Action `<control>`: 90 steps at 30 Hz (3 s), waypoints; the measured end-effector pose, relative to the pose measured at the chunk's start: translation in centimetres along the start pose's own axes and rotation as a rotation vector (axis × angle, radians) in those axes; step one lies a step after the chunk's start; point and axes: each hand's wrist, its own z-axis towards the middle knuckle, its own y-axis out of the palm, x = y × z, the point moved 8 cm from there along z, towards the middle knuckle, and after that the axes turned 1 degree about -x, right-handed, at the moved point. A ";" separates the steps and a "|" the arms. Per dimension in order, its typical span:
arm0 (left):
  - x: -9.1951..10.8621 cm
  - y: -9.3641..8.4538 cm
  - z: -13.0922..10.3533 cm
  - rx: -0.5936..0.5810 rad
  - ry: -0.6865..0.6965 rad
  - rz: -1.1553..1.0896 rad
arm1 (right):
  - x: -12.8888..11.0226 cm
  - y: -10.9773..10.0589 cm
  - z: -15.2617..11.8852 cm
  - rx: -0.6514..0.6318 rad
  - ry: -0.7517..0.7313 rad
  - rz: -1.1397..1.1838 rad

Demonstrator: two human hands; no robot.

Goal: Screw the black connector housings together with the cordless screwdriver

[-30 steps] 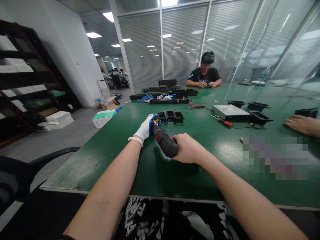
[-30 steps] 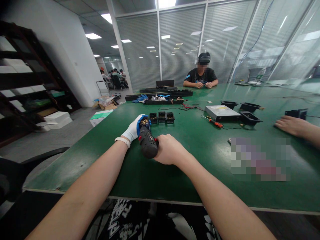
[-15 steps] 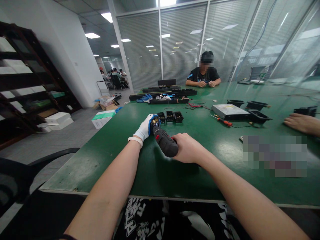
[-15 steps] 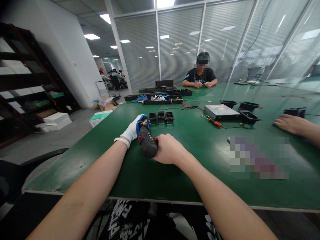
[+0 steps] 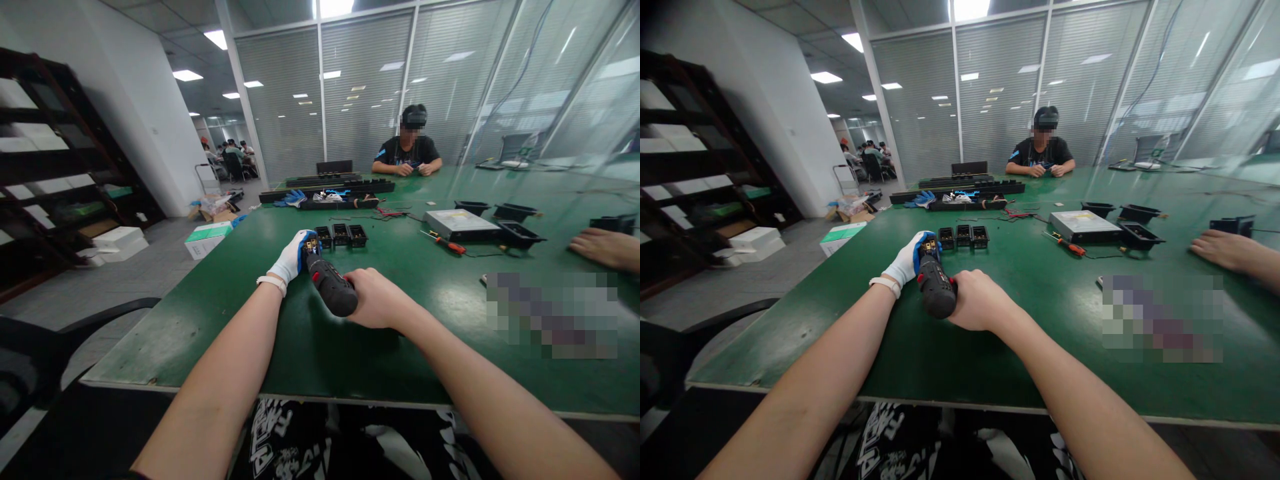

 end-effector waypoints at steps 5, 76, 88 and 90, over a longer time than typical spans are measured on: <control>-0.9 -0.6 0.7 0.003 -0.052 -0.027 | 0.0 0.0 0.0 -0.006 0.005 0.001; -1.4 -1.3 1.6 -0.032 -0.038 -0.026 | -0.1 -0.1 0.0 -0.029 0.011 0.026; -0.6 -0.7 0.8 -0.025 -0.004 0.005 | -0.2 -0.1 0.0 -0.028 0.009 0.009; -0.6 -0.7 0.8 -0.029 -0.002 0.009 | -0.1 0.0 0.0 -0.018 0.001 0.018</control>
